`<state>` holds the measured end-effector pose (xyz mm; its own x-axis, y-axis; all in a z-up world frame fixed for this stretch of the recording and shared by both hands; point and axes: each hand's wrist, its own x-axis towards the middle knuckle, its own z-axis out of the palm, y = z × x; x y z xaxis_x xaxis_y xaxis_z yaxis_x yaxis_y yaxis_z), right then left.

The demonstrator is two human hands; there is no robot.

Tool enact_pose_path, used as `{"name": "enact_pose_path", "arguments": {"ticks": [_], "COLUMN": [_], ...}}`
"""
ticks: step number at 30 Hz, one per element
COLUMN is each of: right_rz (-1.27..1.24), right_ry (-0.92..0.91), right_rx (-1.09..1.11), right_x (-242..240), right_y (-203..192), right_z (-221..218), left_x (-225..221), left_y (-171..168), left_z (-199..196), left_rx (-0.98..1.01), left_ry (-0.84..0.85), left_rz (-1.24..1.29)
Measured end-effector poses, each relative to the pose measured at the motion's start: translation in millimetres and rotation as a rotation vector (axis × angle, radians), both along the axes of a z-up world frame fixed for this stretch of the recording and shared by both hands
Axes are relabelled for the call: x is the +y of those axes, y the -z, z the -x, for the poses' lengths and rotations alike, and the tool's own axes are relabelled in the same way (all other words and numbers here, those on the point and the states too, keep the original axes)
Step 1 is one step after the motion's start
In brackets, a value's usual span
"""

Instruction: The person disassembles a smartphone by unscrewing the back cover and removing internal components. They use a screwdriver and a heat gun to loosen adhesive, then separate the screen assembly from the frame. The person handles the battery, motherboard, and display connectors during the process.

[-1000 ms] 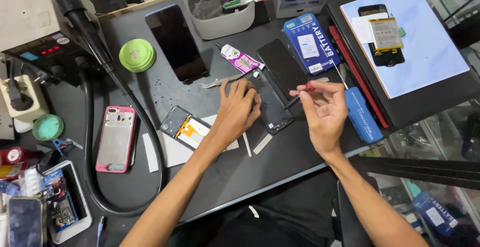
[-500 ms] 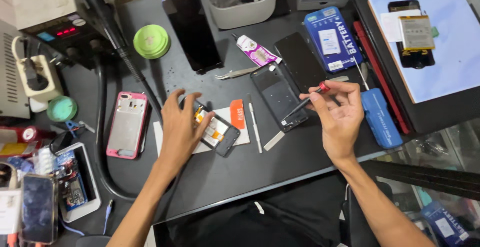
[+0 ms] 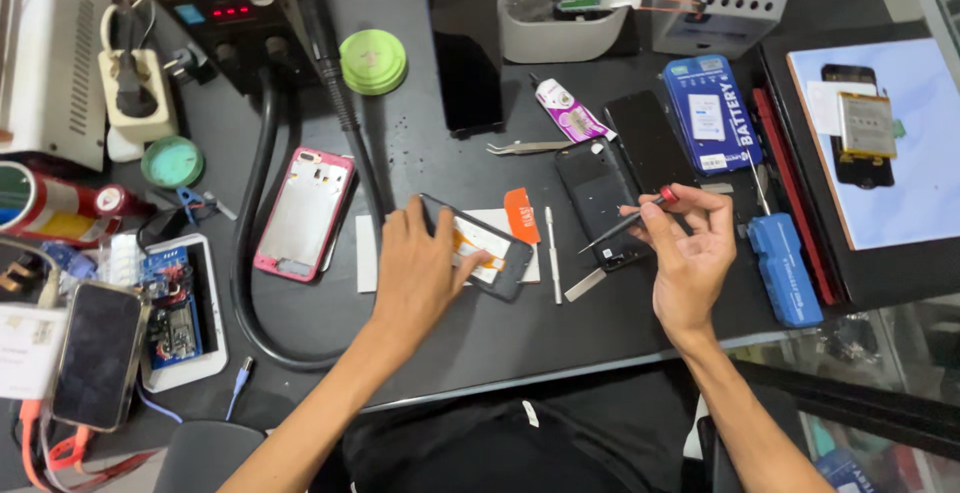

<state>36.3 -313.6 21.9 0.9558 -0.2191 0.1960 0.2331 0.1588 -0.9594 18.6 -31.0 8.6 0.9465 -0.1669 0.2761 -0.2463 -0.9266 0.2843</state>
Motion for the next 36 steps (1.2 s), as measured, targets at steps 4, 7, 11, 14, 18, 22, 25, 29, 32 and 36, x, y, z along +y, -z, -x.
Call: {"name": "enact_pose_path", "arguments": {"ticks": [4, 7, 11, 14, 18, 22, 25, 29, 32, 36], "right_rz": [0.084, 0.168, 0.223, 0.210, 0.217, 0.217, 0.275, 0.370, 0.373, 0.377], "right_ry": [-0.024, -0.060, -0.089, -0.108, -0.154, -0.255, -0.333, -0.364, -0.369, -0.371], "right_rx": [-0.057, -0.079, -0.101, -0.107, -0.151, -0.184, -0.312, -0.382, -0.370, -0.333], "right_x": [14, 26, 36, 43, 65, 92, 110, 125, 131, 131], "right_y": [-2, -3, -6, -10, -11, -7, -5, -1, 0, 3], "right_z": [1, 6, 9, 9, 2, -1, -6, -18, -28, -29], "left_x": [-11, -10, -7, -14, -18, -7, 5, 17, 22, 24], "left_y": [-3, -2, 3, 8, 6, 2, 2, 8, 11, 16], "left_z": [15, 21, 25, 28, 32, 42, 49, 51, 48, 43], "left_rx": [0.054, 0.060, -0.025, -0.042, 0.051, 0.126, 0.072, 0.021, 0.022, 0.056], "left_ry": [0.000, 0.000, -0.024, -0.046, -0.049, 0.061, 0.112, 0.174, 0.204, 0.222], "left_rz": [0.056, 0.096, 0.082, 0.071, 0.074, 0.158, 0.113, 0.082, 0.104, 0.118]}}
